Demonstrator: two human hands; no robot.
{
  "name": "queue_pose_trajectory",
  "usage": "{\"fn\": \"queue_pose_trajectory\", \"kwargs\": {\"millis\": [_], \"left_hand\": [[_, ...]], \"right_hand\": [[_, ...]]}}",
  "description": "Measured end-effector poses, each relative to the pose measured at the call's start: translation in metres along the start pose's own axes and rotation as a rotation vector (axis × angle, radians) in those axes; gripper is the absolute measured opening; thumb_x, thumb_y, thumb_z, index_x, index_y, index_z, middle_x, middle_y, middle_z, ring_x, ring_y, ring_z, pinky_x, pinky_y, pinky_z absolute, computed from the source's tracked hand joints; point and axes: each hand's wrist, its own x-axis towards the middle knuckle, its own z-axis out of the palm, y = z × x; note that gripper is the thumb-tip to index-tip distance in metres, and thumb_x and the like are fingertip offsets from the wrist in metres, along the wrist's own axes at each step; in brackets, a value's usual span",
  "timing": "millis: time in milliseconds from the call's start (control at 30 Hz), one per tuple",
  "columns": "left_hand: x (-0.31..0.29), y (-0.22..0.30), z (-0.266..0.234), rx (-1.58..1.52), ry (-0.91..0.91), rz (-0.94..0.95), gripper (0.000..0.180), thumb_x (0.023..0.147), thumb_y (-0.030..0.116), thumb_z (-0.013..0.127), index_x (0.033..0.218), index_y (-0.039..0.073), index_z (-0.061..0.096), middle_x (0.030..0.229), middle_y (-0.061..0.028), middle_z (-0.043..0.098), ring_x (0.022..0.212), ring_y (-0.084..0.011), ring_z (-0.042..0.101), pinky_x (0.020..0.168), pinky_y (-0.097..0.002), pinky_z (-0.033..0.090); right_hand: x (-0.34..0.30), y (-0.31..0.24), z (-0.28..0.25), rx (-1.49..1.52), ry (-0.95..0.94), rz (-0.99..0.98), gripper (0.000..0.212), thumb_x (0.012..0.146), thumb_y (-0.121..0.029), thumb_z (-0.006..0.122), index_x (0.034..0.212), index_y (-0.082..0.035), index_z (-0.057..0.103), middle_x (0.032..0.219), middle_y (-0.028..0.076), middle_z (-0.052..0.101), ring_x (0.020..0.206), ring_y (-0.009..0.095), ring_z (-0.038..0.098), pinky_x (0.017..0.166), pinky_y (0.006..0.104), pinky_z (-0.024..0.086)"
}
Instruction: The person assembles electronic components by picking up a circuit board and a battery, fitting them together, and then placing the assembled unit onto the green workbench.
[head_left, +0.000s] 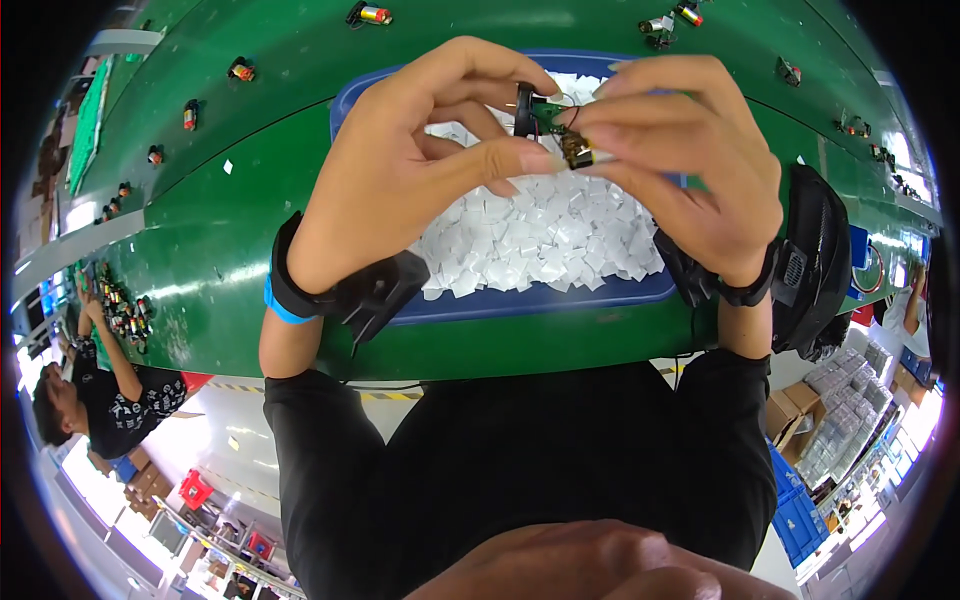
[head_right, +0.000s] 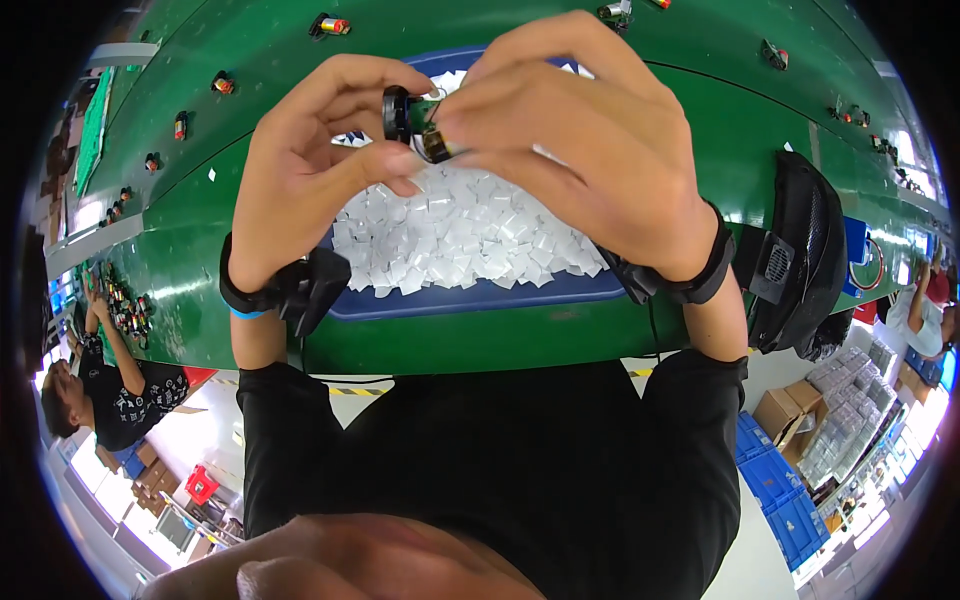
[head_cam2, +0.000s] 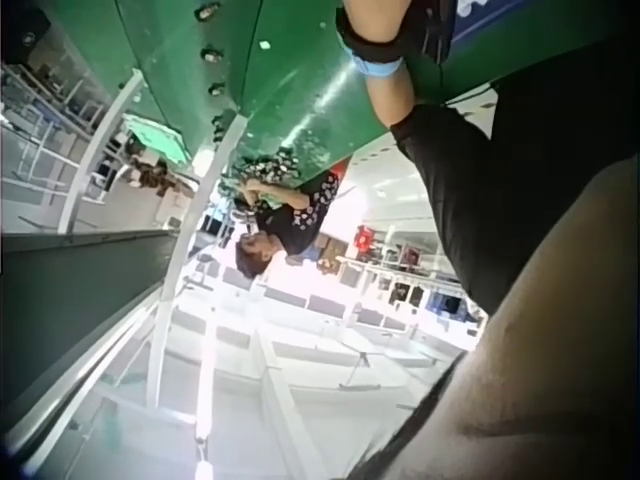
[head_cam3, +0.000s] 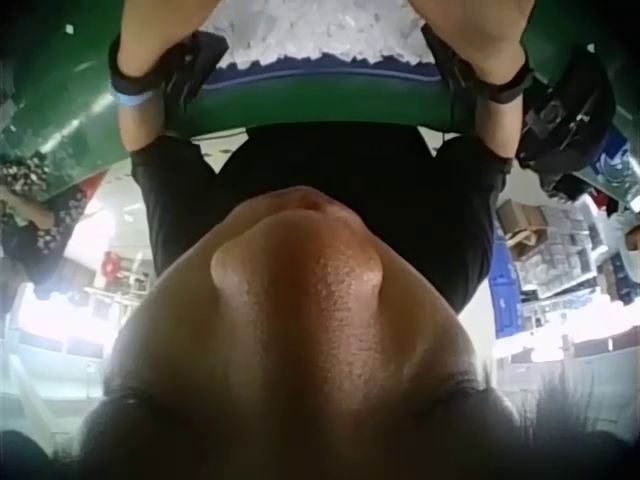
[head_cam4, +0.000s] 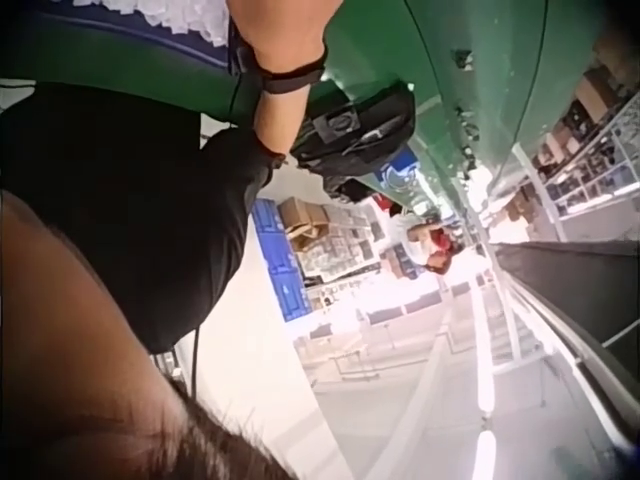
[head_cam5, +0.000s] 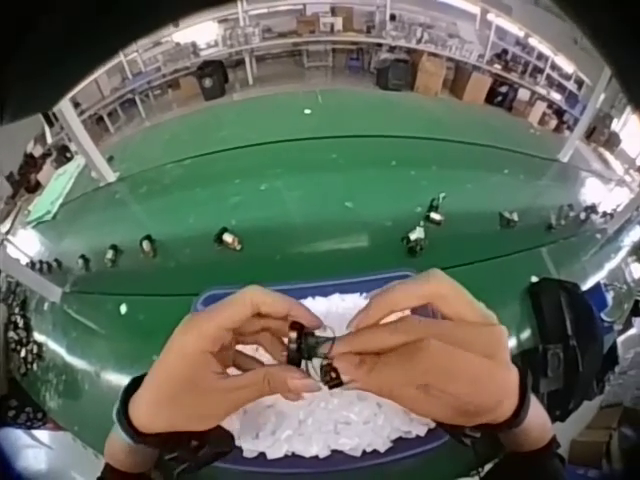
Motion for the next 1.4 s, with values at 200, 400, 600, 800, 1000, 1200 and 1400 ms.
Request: {"fn": "queue_pose_trajectory", "kwargs": {"millis": [200,400,600,800,1000,1200,1400], "left_hand": [[0.001,0.000,-0.003,-0.567,-0.076,-0.238,0.031,0.094,0.002,0.058,0.124,-0.005,0.057,0.101,-0.0101,0.063,0.083,-0.0149,0.064,0.062,-0.0301,0.062],[-0.001,-0.012,0.004,-0.567,-0.122,-0.196,0.032,0.093,0.001,0.062,0.125,-0.005,0.058,0.101,-0.0099,0.063,0.087,-0.0157,0.064,0.070,-0.0321,0.063],[0.000,-0.008,0.007,-0.371,-0.075,-0.065,0.035,0.092,-0.001,0.064,0.126,-0.006,0.057,0.107,-0.0126,0.064,0.092,-0.0169,0.065,0.071,-0.0319,0.063],[0.001,-0.012,0.008,-0.372,-0.076,-0.074,0.034,0.092,0.001,0.067,0.123,-0.007,0.056,0.111,-0.0151,0.066,0.092,-0.0181,0.068,0.073,-0.0328,0.064],[0.000,-0.008,0.014,-0.463,0.094,0.051,0.033,0.093,-0.003,0.065,0.122,-0.007,0.051,0.113,-0.0189,0.067,0.097,-0.0217,0.070,0.073,-0.0325,0.065],[0.000,-0.007,0.027,-0.305,0.196,0.221,0.036,0.090,-0.004,0.068,0.122,-0.007,0.052,0.117,-0.0202,0.066,0.096,-0.0204,0.070,0.072,-0.0302,0.065],[-0.006,-0.009,0.023,-0.010,0.234,0.267,0.034,0.085,-0.003,0.074,0.117,-0.004,0.063,0.107,-0.0126,0.072,0.087,-0.0138,0.071,0.070,-0.0255,0.062]], "right_hand": [[-0.002,-0.003,0.007,-0.181,0.069,-0.192,0.024,0.067,0.002,0.082,0.090,0.000,0.075,0.094,0.008,0.074,0.093,0.025,0.069,0.073,0.0318,0.059],[-0.005,-0.008,0.014,-0.270,0.110,-0.145,0.026,0.066,0.003,0.082,0.091,0.000,0.075,0.094,0.008,0.075,0.092,0.025,0.069,0.071,0.0306,0.060],[-0.003,-0.005,0.015,-0.292,0.170,-0.099,0.020,0.067,0.004,0.079,0.087,0.001,0.075,0.096,0.008,0.075,0.094,0.026,0.069,0.073,0.0304,0.059],[0.007,-0.012,0.008,-0.281,0.199,-0.067,0.025,0.070,0.002,0.082,0.093,0.001,0.073,0.089,0.009,0.074,0.092,0.025,0.068,0.072,0.0268,0.056],[-0.006,-0.014,0.002,0.048,0.187,0.348,0.029,0.077,-0.005,0.084,0.101,0.002,0.069,0.079,0.009,0.070,0.075,0.014,0.068,0.068,0.0231,0.053],[-0.009,-0.021,0.019,0.403,0.233,0.485,0.020,0.087,-0.007,0.076,0.102,0.005,0.069,0.079,0.008,0.069,0.065,0.009,0.065,0.058,0.0217,0.051],[-0.009,-0.026,0.022,0.552,0.240,0.520,0.019,0.095,-0.009,0.068,0.107,0.006,0.070,0.078,0.008,0.069,0.061,0.009,0.064,0.051,0.0195,0.049]]}}
